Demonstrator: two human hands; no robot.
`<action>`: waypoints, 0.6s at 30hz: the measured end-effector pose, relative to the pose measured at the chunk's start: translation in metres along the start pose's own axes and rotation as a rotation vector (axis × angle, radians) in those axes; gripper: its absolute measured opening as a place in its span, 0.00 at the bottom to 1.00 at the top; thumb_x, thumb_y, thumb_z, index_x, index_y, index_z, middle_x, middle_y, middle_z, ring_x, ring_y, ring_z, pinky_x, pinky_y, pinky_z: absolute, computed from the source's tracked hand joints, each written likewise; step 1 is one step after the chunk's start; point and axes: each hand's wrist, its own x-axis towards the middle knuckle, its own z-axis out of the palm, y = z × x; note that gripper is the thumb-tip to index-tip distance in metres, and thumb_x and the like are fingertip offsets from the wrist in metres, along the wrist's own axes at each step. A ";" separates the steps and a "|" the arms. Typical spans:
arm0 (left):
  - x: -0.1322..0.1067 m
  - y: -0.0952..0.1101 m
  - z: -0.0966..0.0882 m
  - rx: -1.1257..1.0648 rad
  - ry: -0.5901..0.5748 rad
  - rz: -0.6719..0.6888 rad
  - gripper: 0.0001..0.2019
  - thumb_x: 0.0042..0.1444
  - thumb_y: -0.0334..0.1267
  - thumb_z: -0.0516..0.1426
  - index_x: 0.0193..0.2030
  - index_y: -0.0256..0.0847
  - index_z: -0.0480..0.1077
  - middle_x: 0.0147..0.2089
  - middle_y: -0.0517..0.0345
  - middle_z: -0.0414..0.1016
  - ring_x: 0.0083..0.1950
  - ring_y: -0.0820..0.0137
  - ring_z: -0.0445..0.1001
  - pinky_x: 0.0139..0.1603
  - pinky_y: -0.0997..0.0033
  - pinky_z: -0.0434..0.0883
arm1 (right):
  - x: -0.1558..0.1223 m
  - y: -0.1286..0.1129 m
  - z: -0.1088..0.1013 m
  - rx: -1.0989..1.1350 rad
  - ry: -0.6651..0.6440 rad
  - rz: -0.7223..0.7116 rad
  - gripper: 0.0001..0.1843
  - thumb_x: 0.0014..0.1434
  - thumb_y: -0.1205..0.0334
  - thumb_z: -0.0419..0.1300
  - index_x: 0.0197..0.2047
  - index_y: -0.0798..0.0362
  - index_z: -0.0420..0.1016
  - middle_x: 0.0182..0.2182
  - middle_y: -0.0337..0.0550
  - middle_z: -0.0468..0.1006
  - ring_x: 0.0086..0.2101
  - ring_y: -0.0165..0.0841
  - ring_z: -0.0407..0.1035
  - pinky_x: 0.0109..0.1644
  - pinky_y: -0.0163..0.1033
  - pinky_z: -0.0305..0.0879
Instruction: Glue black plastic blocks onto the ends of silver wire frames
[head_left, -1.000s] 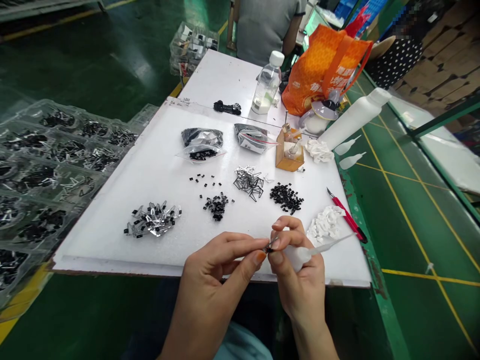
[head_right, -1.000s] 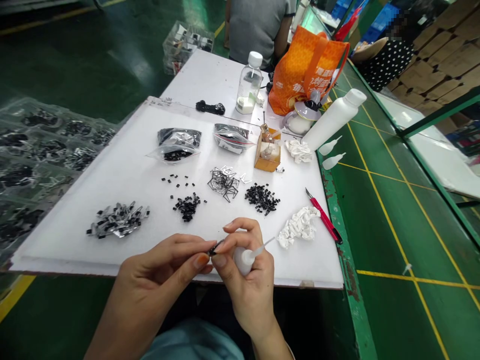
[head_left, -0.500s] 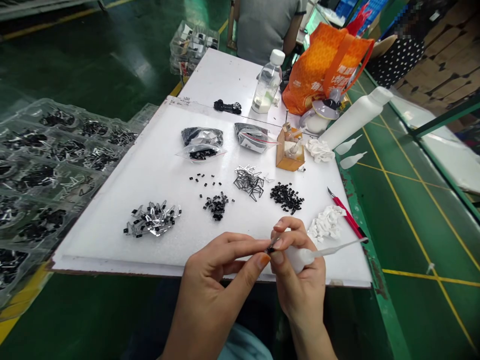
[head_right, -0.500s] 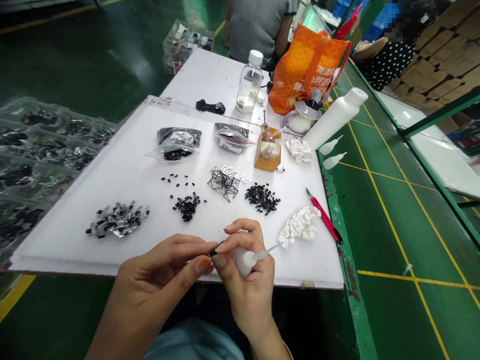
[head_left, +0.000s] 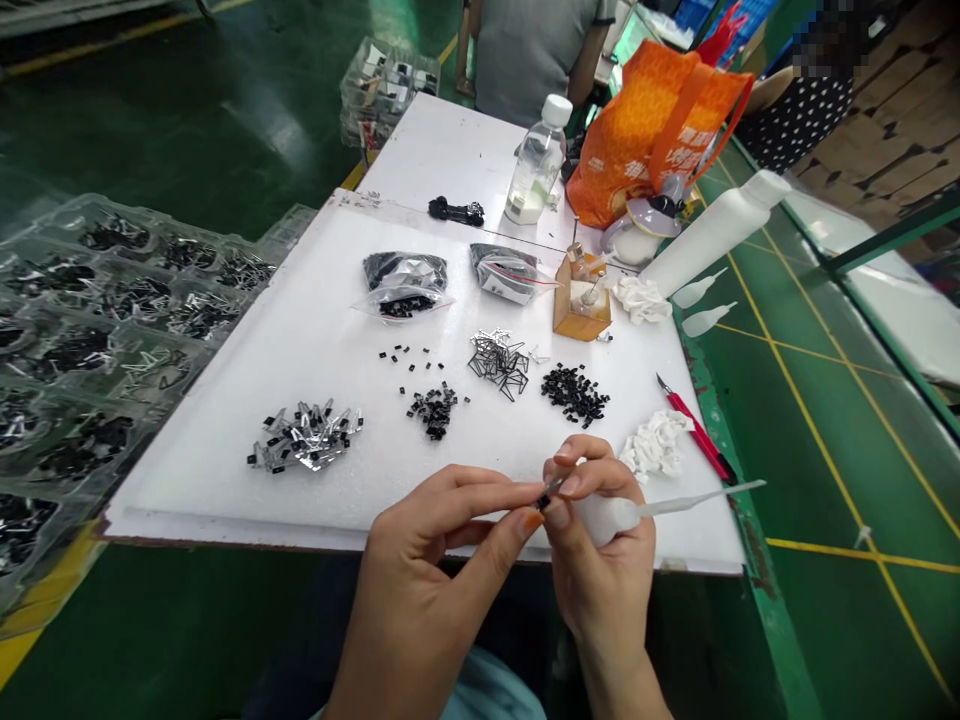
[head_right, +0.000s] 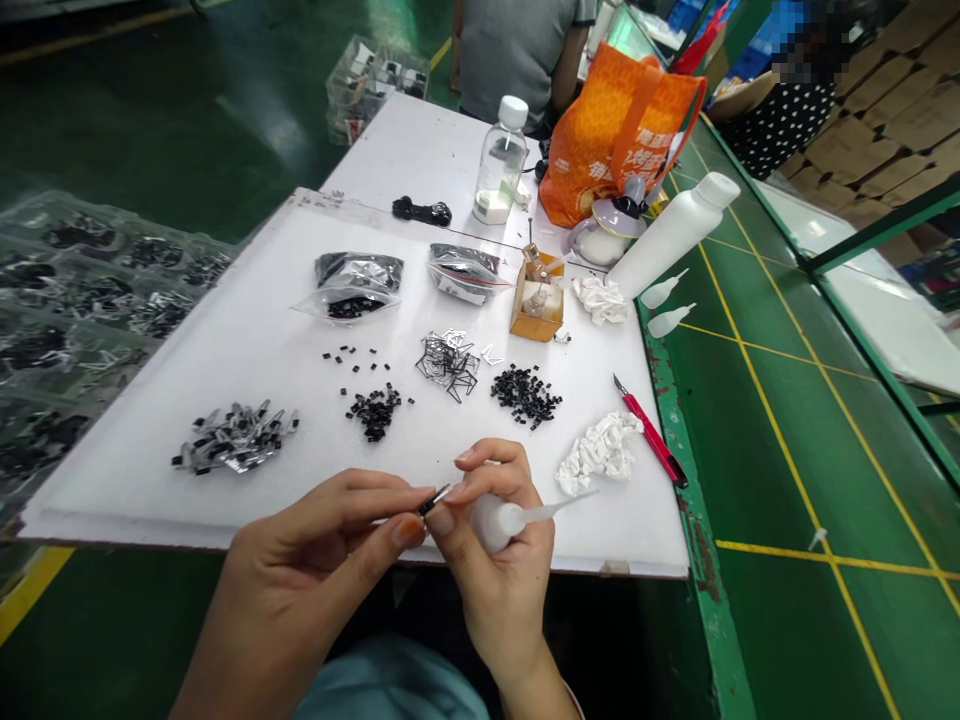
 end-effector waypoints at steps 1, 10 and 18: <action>0.000 0.001 0.001 -0.002 0.001 0.006 0.12 0.59 0.34 0.67 0.43 0.60 0.86 0.39 0.63 0.84 0.40 0.74 0.81 0.37 0.86 0.77 | 0.001 0.000 0.000 -0.002 0.001 0.004 0.06 0.61 0.65 0.70 0.37 0.44 0.78 0.45 0.38 0.69 0.45 0.32 0.69 0.49 0.37 0.64; 0.001 0.010 0.006 -0.122 0.051 -0.152 0.07 0.53 0.33 0.71 0.35 0.53 0.87 0.35 0.61 0.84 0.38 0.70 0.82 0.36 0.83 0.79 | 0.002 -0.006 0.003 -0.023 0.030 0.096 0.09 0.57 0.59 0.73 0.39 0.45 0.78 0.45 0.40 0.72 0.47 0.36 0.69 0.51 0.41 0.66; 0.008 0.003 -0.004 -0.467 -0.036 -0.446 0.06 0.52 0.41 0.73 0.36 0.46 0.85 0.32 0.59 0.86 0.34 0.71 0.84 0.33 0.81 0.80 | 0.096 -0.009 -0.029 -0.141 0.184 -0.016 0.20 0.66 0.43 0.60 0.47 0.49 0.83 0.38 0.40 0.78 0.24 0.26 0.62 0.37 0.39 0.65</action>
